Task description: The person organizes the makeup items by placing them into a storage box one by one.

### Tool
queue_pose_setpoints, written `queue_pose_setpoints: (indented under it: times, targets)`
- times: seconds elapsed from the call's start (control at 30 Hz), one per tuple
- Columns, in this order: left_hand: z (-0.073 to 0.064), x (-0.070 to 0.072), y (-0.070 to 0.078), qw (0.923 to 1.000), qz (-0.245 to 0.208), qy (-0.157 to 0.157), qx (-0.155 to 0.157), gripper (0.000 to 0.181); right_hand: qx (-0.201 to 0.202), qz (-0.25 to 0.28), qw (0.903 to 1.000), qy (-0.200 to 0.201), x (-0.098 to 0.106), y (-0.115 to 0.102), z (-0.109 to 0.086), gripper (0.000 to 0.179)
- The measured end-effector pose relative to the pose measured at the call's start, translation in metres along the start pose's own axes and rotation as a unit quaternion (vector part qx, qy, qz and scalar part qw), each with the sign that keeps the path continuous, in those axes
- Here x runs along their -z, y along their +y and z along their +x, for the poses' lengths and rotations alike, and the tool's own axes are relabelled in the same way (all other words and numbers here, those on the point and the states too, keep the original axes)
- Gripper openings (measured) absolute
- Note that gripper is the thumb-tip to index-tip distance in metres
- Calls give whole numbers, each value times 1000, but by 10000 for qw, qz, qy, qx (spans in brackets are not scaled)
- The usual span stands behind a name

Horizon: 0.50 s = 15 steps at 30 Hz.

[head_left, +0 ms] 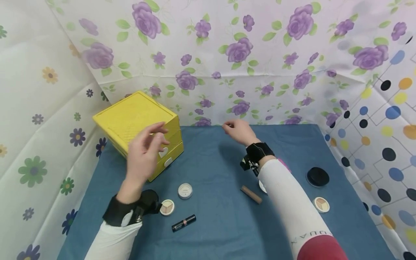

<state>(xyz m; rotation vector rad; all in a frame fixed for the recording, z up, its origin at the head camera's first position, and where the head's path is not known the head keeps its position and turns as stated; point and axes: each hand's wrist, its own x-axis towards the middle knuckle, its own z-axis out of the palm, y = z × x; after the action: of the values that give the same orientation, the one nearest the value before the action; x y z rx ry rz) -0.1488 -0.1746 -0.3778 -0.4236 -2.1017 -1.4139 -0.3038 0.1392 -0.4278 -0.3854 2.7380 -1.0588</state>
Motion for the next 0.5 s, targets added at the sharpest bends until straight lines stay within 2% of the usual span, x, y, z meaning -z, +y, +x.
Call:
queue_pose_setpoints:
  times: [0.07,0.13,0.2,0.27,0.37,0.43,0.5]
  targets:
    - [-2,14,2,9977,-21,665,-114,29,73,320,9994,-138,-2,-18,4,43]
    - [-2,25,3,9905,33,1375,-6,29,183,616,9977,-228,-4,-37,8,44]
    - [-2,34,1,9796,84,1985,307,31,304,818,9958,-274,-8,-57,12,46]
    - [-2,42,-2,9675,83,2423,723,36,430,955,9940,-313,-14,-75,18,46]
    - [-4,51,-8,9525,106,2656,1487,51,567,1107,9916,-353,-25,-99,24,48]
    - [-6,54,-14,9439,-82,2582,2059,63,595,1207,9902,-371,-33,-113,28,51]
    - [-9,55,-19,9344,-307,2359,2650,76,588,1244,9898,-361,-39,-125,31,54]
